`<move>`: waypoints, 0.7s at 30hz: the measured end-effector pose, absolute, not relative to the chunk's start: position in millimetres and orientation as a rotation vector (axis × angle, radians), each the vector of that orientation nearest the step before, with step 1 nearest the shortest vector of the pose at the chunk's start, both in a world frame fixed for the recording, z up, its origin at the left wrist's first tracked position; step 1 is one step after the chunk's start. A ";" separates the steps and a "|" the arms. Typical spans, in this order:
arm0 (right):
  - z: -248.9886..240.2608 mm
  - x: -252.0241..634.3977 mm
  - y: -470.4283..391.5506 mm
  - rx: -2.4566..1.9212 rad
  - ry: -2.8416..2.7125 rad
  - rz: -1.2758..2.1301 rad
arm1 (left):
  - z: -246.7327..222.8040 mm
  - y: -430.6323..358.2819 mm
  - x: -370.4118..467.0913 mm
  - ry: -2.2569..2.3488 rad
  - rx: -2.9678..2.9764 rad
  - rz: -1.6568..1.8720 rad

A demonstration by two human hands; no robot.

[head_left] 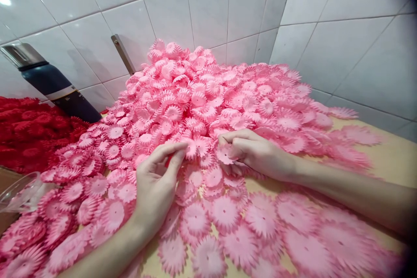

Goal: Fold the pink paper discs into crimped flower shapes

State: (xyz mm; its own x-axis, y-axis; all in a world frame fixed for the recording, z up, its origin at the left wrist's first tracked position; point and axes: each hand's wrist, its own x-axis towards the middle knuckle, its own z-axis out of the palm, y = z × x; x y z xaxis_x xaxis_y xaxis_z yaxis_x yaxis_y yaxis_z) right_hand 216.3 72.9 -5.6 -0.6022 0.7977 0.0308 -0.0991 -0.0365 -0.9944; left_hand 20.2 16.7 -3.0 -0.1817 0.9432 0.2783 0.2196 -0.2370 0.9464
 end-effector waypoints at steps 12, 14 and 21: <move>-4.1 213.7 72.4 -0.759 -1.773 1.534 | 0.7 14.9 24.1 1.207 1.412 1.344; -3.5 214.0 71.7 -0.749 -1.827 1.532 | 1.2 14.5 24.4 1.158 1.375 1.333; -6.0 215.9 72.0 -0.751 -1.923 1.505 | 2.3 14.5 23.4 1.065 1.383 1.240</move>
